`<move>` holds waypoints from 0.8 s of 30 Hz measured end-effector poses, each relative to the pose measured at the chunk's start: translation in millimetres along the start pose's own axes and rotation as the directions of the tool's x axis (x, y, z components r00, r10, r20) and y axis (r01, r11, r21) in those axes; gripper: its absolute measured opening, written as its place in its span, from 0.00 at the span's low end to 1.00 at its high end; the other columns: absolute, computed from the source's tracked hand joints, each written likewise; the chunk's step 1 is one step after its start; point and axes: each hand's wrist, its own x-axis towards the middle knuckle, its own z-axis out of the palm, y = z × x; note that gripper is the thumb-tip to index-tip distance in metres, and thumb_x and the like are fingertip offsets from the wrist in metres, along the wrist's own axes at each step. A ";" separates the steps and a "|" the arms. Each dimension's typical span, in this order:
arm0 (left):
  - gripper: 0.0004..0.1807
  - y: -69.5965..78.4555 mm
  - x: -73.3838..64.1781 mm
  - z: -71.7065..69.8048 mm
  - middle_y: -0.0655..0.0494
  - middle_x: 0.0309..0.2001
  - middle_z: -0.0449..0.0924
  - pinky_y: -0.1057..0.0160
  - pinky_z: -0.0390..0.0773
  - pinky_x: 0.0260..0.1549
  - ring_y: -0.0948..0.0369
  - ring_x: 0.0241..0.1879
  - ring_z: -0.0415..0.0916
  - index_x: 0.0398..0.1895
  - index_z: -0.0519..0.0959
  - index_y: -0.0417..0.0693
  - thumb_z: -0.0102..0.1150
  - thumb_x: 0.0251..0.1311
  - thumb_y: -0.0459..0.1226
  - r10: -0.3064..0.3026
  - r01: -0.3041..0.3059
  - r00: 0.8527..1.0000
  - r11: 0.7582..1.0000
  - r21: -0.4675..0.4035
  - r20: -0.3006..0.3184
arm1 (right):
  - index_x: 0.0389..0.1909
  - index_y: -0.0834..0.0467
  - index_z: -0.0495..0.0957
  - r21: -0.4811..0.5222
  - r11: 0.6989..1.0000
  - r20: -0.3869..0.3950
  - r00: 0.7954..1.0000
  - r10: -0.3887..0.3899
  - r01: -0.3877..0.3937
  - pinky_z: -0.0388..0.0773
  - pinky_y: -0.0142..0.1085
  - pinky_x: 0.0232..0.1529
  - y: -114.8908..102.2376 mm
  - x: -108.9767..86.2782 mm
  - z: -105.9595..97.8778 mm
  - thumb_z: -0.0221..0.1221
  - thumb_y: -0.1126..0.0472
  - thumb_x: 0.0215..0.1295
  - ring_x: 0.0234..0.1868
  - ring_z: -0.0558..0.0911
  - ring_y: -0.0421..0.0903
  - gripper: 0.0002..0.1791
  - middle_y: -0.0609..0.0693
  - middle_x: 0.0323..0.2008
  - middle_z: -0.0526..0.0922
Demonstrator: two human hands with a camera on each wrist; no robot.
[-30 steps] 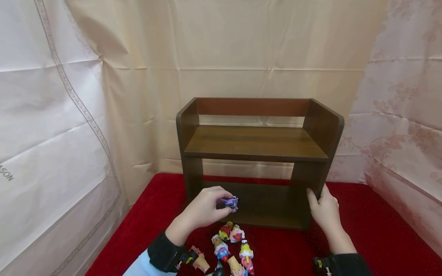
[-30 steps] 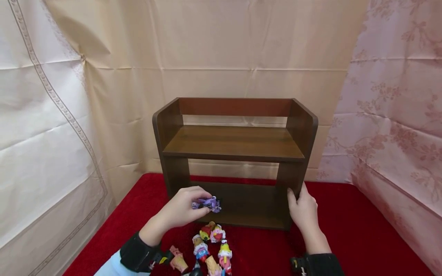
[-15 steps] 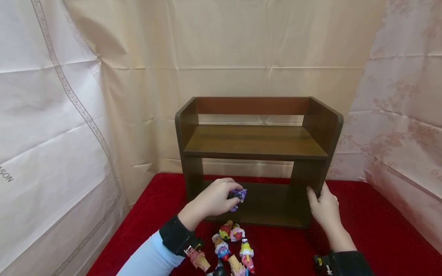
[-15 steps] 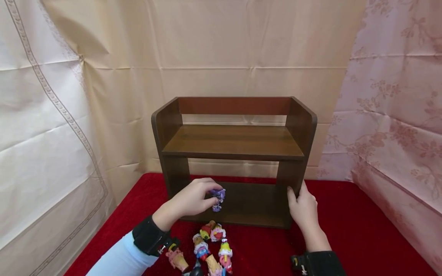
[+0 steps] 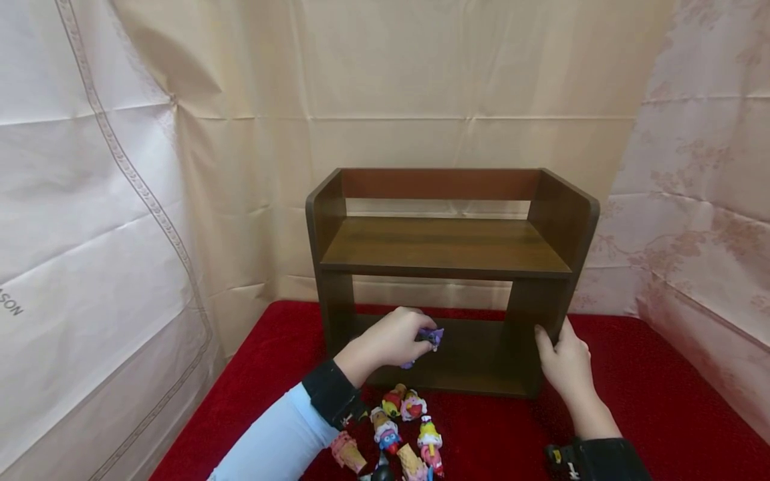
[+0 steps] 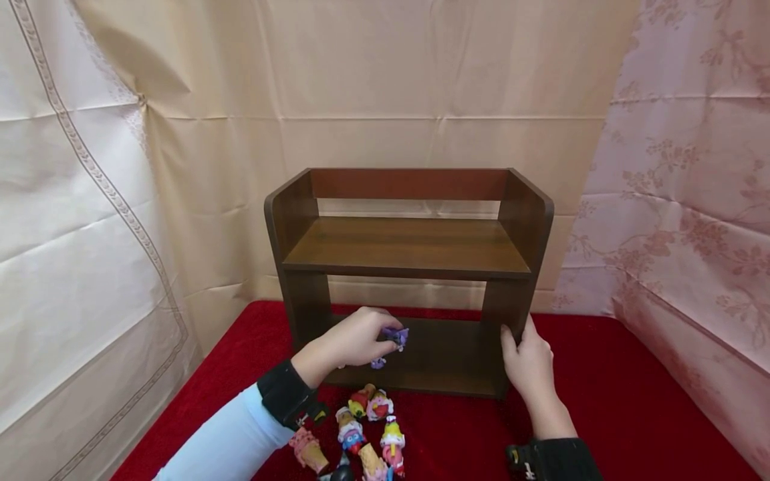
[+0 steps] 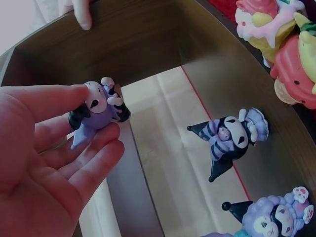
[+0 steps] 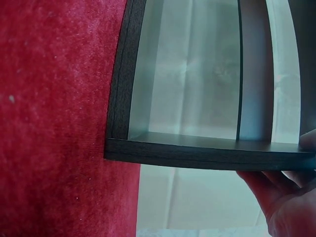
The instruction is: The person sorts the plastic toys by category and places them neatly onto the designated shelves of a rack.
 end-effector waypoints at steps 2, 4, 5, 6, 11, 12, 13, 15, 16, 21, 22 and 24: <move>0.16 0.9 4.8 2.2 0.54 0.44 0.85 0.75 0.78 0.29 0.70 0.28 0.77 0.55 0.84 0.43 0.65 0.68 0.40 -0.021 0.021 1.000 1.000 -0.002 0.021 | 0.56 0.65 0.71 0.000 1.000 -0.001 1.000 0.002 -0.002 0.76 0.66 0.36 0.1 -0.1 -0.2 0.54 0.60 0.75 0.42 0.82 0.73 0.15 0.73 0.44 0.83; 0.16 1.3 9.9 4.9 0.55 0.42 0.84 0.74 0.77 0.26 0.70 0.26 0.77 0.54 0.84 0.43 0.66 0.68 0.40 -0.034 0.033 0.999 0.999 0.014 0.038 | 0.56 0.65 0.71 0.001 1.000 -0.003 1.000 0.001 -0.001 0.76 0.67 0.37 0.3 -0.1 -0.2 0.54 0.60 0.75 0.42 0.82 0.73 0.15 0.73 0.44 0.83; 0.15 1.3 12.5 6.4 0.57 0.40 0.84 0.74 0.77 0.26 0.70 0.25 0.76 0.54 0.85 0.43 0.66 0.68 0.40 -0.035 0.034 0.998 0.999 0.035 0.042 | 0.56 0.65 0.71 0.001 1.000 -0.003 1.000 -0.001 0.001 0.76 0.67 0.37 0.4 -0.1 -0.1 0.54 0.60 0.75 0.42 0.82 0.73 0.16 0.73 0.44 0.83; 0.15 1.2 15.0 7.8 0.58 0.39 0.84 0.74 0.76 0.26 0.70 0.25 0.76 0.53 0.85 0.43 0.66 0.67 0.40 -0.037 0.034 0.998 0.998 0.053 0.046 | 0.56 0.65 0.71 0.001 1.000 -0.002 1.000 -0.003 0.003 0.76 0.66 0.37 0.6 0.0 0.0 0.54 0.60 0.75 0.42 0.82 0.73 0.16 0.73 0.44 0.83; 0.13 0.0 24.9 14.8 0.62 0.34 0.82 0.73 0.75 0.27 0.69 0.26 0.74 0.49 0.86 0.45 0.67 0.66 0.42 -0.032 0.024 0.998 0.991 0.132 0.060 | 0.57 0.65 0.71 0.001 1.000 -0.001 1.000 -0.003 0.003 0.77 0.66 0.36 1.1 0.0 0.6 0.54 0.60 0.76 0.42 0.83 0.72 0.16 0.73 0.44 0.83; 0.13 -0.5 26.1 16.0 0.62 0.34 0.82 0.73 0.75 0.27 0.69 0.25 0.74 0.49 0.86 0.45 0.67 0.66 0.42 -0.035 0.026 0.997 0.990 0.136 0.064 | 0.57 0.65 0.71 0.002 1.000 -0.002 1.000 0.000 0.000 0.77 0.66 0.37 1.1 -0.2 0.8 0.54 0.60 0.76 0.42 0.83 0.73 0.16 0.73 0.44 0.83; 0.13 -0.6 27.3 17.1 0.62 0.33 0.82 0.72 0.75 0.26 0.68 0.25 0.75 0.49 0.86 0.45 0.67 0.67 0.42 -0.038 0.028 0.997 0.990 0.140 0.069 | 0.57 0.65 0.71 0.003 1.000 -0.004 1.000 0.002 -0.002 0.77 0.66 0.37 1.0 -0.2 0.8 0.55 0.60 0.75 0.42 0.82 0.73 0.16 0.73 0.44 0.83; 0.14 -0.8 29.2 19.2 0.61 0.35 0.83 0.71 0.76 0.27 0.68 0.26 0.75 0.50 0.86 0.45 0.67 0.67 0.42 -0.051 0.039 0.996 0.988 0.147 0.079 | 0.57 0.65 0.71 0.003 1.000 -0.006 1.000 0.003 -0.003 0.76 0.67 0.38 0.9 -0.4 0.9 0.55 0.60 0.75 0.43 0.82 0.74 0.16 0.74 0.45 0.82; 0.14 -0.5 30.0 20.1 0.61 0.36 0.83 0.71 0.76 0.29 0.68 0.27 0.75 0.50 0.86 0.46 0.67 0.67 0.43 -0.061 0.048 0.995 0.987 0.153 0.083 | 0.57 0.65 0.71 0.003 1.000 -0.007 1.000 0.003 -0.003 0.76 0.67 0.38 0.6 -0.4 0.8 0.55 0.60 0.75 0.43 0.82 0.74 0.16 0.74 0.45 0.82; 0.17 1.3 32.7 24.7 0.58 0.43 0.85 0.68 0.78 0.31 0.67 0.32 0.77 0.54 0.85 0.48 0.66 0.67 0.45 -0.114 0.094 0.988 0.977 0.192 0.101 | 0.57 0.65 0.71 0.005 1.000 -0.009 1.000 0.000 0.000 0.76 0.67 0.38 -0.1 -0.3 0.1 0.55 0.60 0.75 0.43 0.82 0.74 0.16 0.74 0.45 0.82; 0.17 1.3 33.6 26.0 0.58 0.43 0.85 0.68 0.78 0.31 0.68 0.32 0.77 0.54 0.86 0.49 0.67 0.67 0.46 -0.120 0.097 0.988 0.974 0.204 0.101 | 0.57 0.65 0.71 0.005 1.000 -0.009 1.000 0.000 0.000 0.76 0.67 0.38 0.0 -0.5 0.1 0.55 0.60 0.75 0.43 0.82 0.74 0.16 0.74 0.45 0.82; 0.16 0.9 35.7 29.1 0.59 0.42 0.85 0.68 0.78 0.30 0.67 0.32 0.77 0.53 0.86 0.50 0.67 0.66 0.46 -0.126 0.100 0.987 0.970 0.224 0.103 | 0.57 0.65 0.71 0.007 1.000 -0.010 1.000 -0.001 0.002 0.77 0.66 0.37 0.3 -0.8 0.2 0.55 0.60 0.75 0.42 0.82 0.73 0.16 0.73 0.45 0.83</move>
